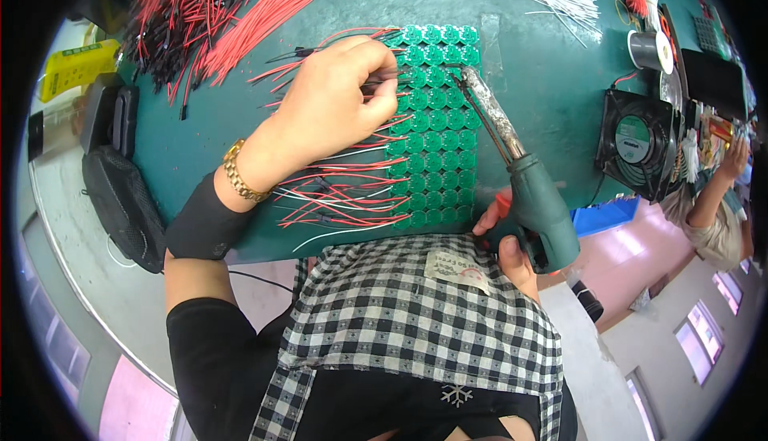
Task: The person picks wires from piles on the workbench and solders each wire onto an electronic circuit board panel using a soldering iron.
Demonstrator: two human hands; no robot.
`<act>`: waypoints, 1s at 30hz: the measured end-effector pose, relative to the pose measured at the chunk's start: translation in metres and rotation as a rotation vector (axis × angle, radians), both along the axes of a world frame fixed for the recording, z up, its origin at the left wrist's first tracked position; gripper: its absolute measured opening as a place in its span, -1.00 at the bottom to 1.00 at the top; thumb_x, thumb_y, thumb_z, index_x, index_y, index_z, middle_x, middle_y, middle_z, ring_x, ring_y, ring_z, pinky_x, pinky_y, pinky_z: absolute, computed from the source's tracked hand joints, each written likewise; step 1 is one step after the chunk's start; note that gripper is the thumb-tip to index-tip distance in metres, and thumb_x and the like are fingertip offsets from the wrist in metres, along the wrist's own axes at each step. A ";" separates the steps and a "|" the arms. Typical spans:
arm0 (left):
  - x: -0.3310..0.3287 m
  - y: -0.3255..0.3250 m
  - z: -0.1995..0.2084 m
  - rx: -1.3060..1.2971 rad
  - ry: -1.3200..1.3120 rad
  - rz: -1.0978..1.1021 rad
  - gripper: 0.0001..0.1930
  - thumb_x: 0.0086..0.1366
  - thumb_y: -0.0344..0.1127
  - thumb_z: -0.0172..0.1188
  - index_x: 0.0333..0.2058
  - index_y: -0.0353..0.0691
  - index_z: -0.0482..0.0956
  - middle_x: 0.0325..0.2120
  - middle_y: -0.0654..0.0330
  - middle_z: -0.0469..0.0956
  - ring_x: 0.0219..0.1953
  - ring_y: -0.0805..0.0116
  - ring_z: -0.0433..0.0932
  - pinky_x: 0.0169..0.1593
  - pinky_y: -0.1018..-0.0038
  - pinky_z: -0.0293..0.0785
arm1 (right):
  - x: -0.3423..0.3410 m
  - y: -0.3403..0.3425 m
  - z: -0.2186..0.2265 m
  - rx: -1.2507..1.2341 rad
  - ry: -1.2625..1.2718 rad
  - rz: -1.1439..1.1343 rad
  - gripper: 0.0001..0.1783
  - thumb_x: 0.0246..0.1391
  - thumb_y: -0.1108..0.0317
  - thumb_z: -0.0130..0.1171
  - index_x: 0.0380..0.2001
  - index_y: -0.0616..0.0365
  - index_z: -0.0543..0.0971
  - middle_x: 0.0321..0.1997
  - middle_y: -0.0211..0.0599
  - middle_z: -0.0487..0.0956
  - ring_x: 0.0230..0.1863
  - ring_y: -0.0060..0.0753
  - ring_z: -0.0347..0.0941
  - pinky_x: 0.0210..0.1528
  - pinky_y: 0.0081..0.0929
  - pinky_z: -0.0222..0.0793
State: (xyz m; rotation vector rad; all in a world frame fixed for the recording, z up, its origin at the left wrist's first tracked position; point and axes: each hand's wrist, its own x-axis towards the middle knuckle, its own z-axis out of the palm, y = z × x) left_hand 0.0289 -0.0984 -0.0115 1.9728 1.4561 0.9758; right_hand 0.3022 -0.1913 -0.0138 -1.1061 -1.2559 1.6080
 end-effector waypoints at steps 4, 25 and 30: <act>-0.001 0.002 -0.010 0.078 0.058 0.032 -0.91 -0.01 -0.53 0.19 -0.51 -0.31 0.45 -0.59 0.22 0.38 -0.58 0.44 0.40 -0.51 0.57 0.33 | -0.010 0.000 0.004 -0.031 0.008 0.002 -0.52 0.03 0.18 0.10 -0.05 0.27 0.37 -0.38 -0.27 0.47 -0.41 -0.43 0.39 -0.33 -0.45 0.34; -0.009 0.001 -0.013 0.016 0.036 0.015 -0.88 -0.08 -0.53 0.20 -0.55 -0.29 0.42 -0.63 0.18 0.39 -0.59 0.36 0.39 -0.49 0.50 0.33 | -0.013 0.004 0.000 0.101 -0.227 0.087 -0.82 -0.07 0.31 0.13 -0.40 0.17 0.53 -0.53 -0.31 0.53 -0.51 -0.36 0.48 -0.41 -0.42 0.41; -0.011 -0.001 -0.016 0.027 0.061 0.007 -0.88 -0.07 -0.52 0.19 -0.53 -0.28 0.42 -0.61 0.18 0.39 -0.59 0.35 0.41 -0.48 0.49 0.35 | -0.017 0.003 0.002 0.104 -0.290 0.092 -0.86 -0.16 0.38 0.13 -0.44 0.13 0.55 -0.54 -0.35 0.55 -0.52 -0.34 0.49 -0.41 -0.42 0.42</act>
